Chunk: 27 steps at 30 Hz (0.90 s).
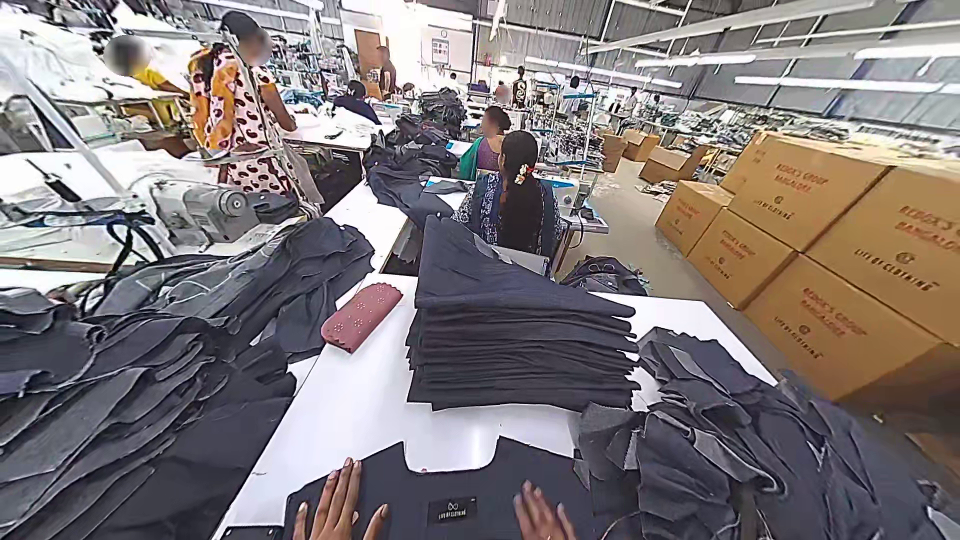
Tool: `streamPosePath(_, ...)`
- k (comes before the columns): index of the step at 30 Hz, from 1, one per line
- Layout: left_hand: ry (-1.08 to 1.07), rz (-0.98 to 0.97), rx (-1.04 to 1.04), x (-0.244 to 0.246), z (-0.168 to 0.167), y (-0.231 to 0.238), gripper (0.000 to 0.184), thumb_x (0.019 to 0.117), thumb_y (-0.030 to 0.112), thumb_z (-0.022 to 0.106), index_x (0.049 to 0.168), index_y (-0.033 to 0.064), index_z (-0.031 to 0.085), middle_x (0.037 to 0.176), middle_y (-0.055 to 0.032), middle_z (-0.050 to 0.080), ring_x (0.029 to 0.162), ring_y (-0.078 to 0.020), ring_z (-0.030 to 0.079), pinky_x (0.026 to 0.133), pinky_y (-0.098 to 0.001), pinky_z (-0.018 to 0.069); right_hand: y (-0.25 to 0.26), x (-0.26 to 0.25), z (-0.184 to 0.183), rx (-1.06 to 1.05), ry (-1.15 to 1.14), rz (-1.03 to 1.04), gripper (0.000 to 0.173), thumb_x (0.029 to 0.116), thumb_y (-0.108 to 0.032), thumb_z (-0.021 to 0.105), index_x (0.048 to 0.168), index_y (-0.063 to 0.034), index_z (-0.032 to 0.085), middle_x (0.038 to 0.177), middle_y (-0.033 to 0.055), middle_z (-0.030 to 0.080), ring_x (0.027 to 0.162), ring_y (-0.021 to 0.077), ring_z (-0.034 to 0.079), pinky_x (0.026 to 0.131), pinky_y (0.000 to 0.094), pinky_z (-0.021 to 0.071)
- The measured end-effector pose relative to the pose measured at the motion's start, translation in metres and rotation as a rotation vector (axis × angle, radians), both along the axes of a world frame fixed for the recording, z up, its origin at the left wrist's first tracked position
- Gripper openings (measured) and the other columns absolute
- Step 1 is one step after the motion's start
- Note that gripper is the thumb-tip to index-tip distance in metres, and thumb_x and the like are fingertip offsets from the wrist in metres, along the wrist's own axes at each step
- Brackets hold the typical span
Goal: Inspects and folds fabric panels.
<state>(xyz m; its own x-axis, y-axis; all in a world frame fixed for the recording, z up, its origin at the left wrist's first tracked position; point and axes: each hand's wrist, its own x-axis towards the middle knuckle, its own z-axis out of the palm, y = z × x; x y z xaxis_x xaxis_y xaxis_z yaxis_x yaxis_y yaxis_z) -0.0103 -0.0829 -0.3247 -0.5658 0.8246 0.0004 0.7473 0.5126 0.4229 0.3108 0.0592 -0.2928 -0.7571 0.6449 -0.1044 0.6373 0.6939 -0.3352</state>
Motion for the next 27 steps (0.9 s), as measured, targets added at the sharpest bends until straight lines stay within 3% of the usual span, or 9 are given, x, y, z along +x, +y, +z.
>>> streamPosePath(9, 0.09, 0.15, 0.081, 0.0, -0.013, 0.005, 0.074, 0.1043, 0.05, 0.04, 0.156, -0.0025, 0.036, 0.162, -0.0274, 0.032, 0.152, -0.0448, 0.026, 0.121, -0.0669, 0.0124, 0.051, 0.004, -0.001, 0.019, -0.129, -0.358, 0.113, 0.0887, -0.08, 0.047, 0.161, 0.0024, 0.021, 0.168, 0.0257, 0.013, 0.157, 0.0393, 0.015, 0.127, 0.0545, 0.0107)
streamPosePath(11, 0.098, 0.161, 0.084, -0.002, -0.001, 0.011, 0.065, 0.1025, 0.042, 0.052, 0.145, -0.007, 0.051, 0.147, -0.0358, 0.046, 0.143, -0.051, 0.039, 0.118, -0.0699, 0.0196, 0.049, -0.006, 0.011, -0.027, -0.195, -0.457, 0.119, 0.0872, -0.083, 0.046, 0.161, 0.0048, 0.013, 0.169, 0.0269, 0.008, 0.158, 0.0393, 0.009, 0.127, 0.054, 0.0056)
streamPosePath(13, 0.024, 0.113, -0.079, -0.002, 0.035, 0.013, 0.048, 0.1022, 0.033, 0.06, 0.128, -0.0072, 0.063, 0.131, -0.034, 0.059, 0.132, -0.0498, 0.051, 0.116, -0.0698, 0.0227, 0.031, -0.017, 0.026, -0.062, -0.2, -0.512, 0.118, 0.0892, -0.08, 0.046, 0.161, 0.0065, 0.009, 0.168, 0.0304, 0.007, 0.157, 0.0422, 0.007, 0.126, 0.0559, 0.0036)
streamPosePath(16, -0.096, -0.062, -0.302, 0.025, 0.109, 0.016, 0.042, 0.1084, 0.034, 0.048, 0.128, 0.0001, 0.063, 0.125, -0.0252, 0.067, 0.121, -0.043, 0.063, 0.106, -0.0638, 0.0413, -0.037, -0.028, 0.043, -0.058, 0.266, -0.356, 0.109, 0.0888, -0.065, 0.063, 0.156, 0.0121, 0.026, 0.161, 0.032, 0.029, 0.152, 0.0434, 0.029, 0.124, 0.0546, 0.0229)
streamPosePath(19, -0.397, -0.225, -0.052, 0.096, 0.167, 0.005, 0.039, 0.1074, 0.03, 0.052, 0.124, -0.0048, 0.062, 0.103, -0.0272, 0.07, 0.099, -0.043, 0.069, 0.089, -0.0601, 0.0526, -0.135, -0.043, 0.067, -0.495, 0.744, -0.181, 0.118, 0.0745, -0.036, 0.09, 0.155, 0.0151, 0.021, 0.153, 0.0343, 0.04, 0.136, 0.0371, 0.053, 0.112, 0.0454, 0.047)
streamPosePath(21, -0.669, -0.336, 0.156, 0.139, 0.198, -0.004, 0.031, 0.1063, 0.022, 0.054, 0.12, -0.0048, 0.058, 0.085, -0.0155, 0.068, 0.078, -0.0257, 0.067, 0.078, -0.0441, 0.0539, -0.174, -0.045, 0.092, -0.5, 0.924, -0.269, 0.084, 0.0738, -0.012, 0.086, 0.138, 0.0208, 0.042, 0.126, 0.0324, 0.062, 0.114, 0.0279, 0.066, 0.101, 0.0385, 0.053)
streamPosePath(23, -0.916, -0.404, 0.422, 0.157, 0.221, -0.016, 0.028, 0.1031, 0.016, 0.057, 0.123, -0.0029, 0.054, 0.081, -0.0019, 0.068, 0.069, -0.0084, 0.065, 0.067, -0.0285, 0.0552, -0.169, -0.032, 0.117, -0.364, 1.124, -0.398, 0.051, 0.0759, 0.004, 0.07, 0.123, 0.0202, 0.057, 0.108, 0.0201, 0.071, 0.101, 0.0091, 0.069, 0.094, 0.0246, 0.0544)
streamPosePath(25, -1.013, -0.511, 0.756, 0.159, 0.234, -0.023, 0.05, 0.0935, 0.013, 0.069, 0.134, -0.0048, 0.046, 0.103, -0.0012, 0.072, 0.089, -0.0079, 0.071, 0.073, -0.0273, 0.0616, -0.147, 0.003, 0.155, -0.36, 1.239, -0.536, 0.027, 0.0917, 0.002, 0.062, 0.116, 0.0131, 0.063, 0.102, 0.0074, 0.073, 0.097, -0.0013, 0.067, 0.092, 0.0188, 0.0541)
streamPosePath(27, -0.859, -0.711, 0.898, 0.16, 0.234, -0.017, 0.091, 0.0797, 0.035, 0.085, 0.147, -0.0048, 0.038, 0.142, -0.0098, 0.057, 0.129, -0.0149, 0.057, 0.101, -0.0338, 0.0542, -0.133, 0.048, 0.195, -0.38, 1.23, -0.549, 0.013, 0.0966, 0.0, 0.058, 0.106, 0.0039, 0.065, 0.093, -0.0049, 0.073, 0.091, -0.0069, 0.066, 0.088, 0.0159, 0.055)
